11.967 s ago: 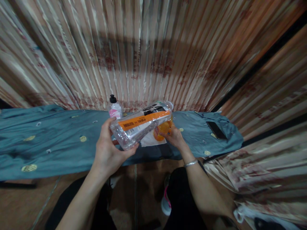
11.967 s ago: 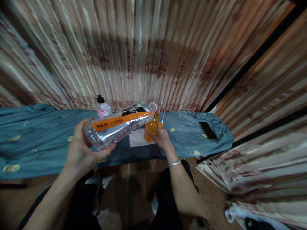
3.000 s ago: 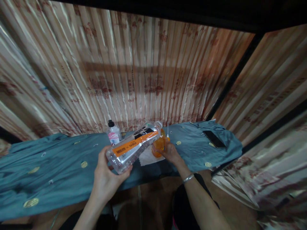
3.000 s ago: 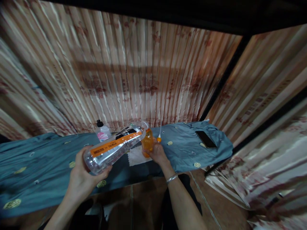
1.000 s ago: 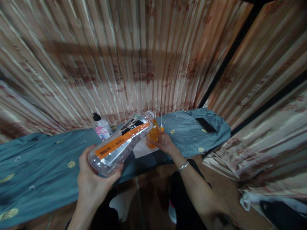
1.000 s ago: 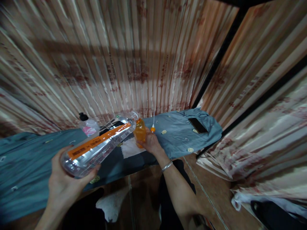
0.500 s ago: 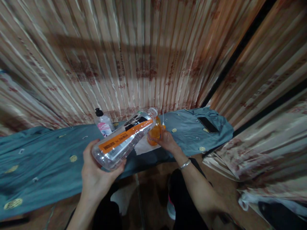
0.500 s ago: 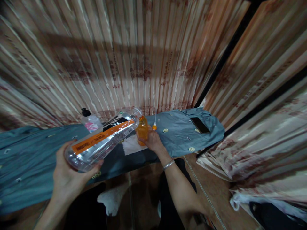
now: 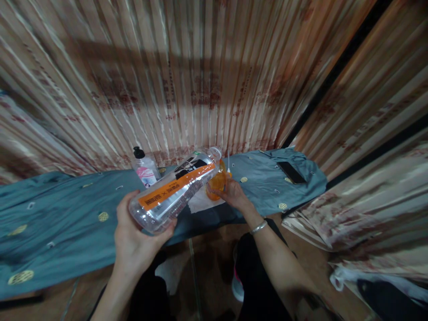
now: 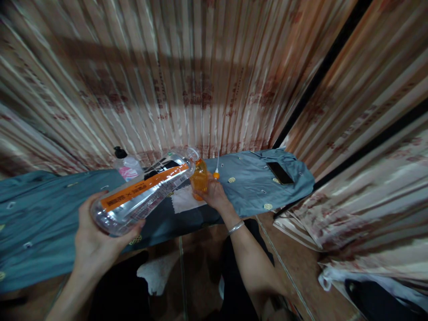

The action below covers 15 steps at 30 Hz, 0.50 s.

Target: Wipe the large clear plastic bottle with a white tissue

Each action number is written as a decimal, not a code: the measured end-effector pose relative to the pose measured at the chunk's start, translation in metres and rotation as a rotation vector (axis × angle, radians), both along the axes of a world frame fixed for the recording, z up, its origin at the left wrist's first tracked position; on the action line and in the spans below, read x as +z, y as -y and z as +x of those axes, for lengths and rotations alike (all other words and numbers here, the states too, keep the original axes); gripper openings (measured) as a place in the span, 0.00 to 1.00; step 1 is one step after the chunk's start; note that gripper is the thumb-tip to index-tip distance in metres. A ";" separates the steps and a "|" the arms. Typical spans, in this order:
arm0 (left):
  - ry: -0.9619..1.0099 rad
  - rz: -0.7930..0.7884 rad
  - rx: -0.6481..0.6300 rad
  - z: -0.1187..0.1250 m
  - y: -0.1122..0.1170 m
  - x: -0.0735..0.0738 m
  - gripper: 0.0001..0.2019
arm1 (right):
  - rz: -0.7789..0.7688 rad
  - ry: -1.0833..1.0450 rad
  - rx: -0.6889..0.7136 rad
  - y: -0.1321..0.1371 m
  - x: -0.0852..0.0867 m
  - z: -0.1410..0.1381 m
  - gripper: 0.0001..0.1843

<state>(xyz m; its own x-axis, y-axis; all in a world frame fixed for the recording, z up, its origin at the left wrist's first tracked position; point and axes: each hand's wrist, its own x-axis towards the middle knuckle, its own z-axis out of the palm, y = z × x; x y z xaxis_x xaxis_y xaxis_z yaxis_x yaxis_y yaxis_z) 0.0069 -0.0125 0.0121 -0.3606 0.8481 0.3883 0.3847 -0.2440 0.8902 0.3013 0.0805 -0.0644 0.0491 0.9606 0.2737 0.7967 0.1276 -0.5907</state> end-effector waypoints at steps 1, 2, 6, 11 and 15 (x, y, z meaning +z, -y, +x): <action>-0.007 -0.004 -0.019 -0.001 0.000 0.000 0.45 | -0.019 -0.010 0.007 0.000 0.001 0.000 0.37; -0.013 -0.008 -0.036 -0.001 0.000 0.000 0.45 | -0.037 -0.020 0.014 0.000 0.002 0.001 0.37; 0.022 0.009 0.004 0.002 0.001 0.002 0.45 | -0.054 -0.005 -0.009 0.001 0.004 0.000 0.36; 0.006 0.013 0.010 0.004 0.001 -0.001 0.46 | -0.039 0.022 -0.012 0.001 0.002 0.000 0.34; 0.002 0.030 -0.002 0.003 0.001 -0.006 0.45 | -0.038 0.015 -0.006 0.001 0.000 0.001 0.35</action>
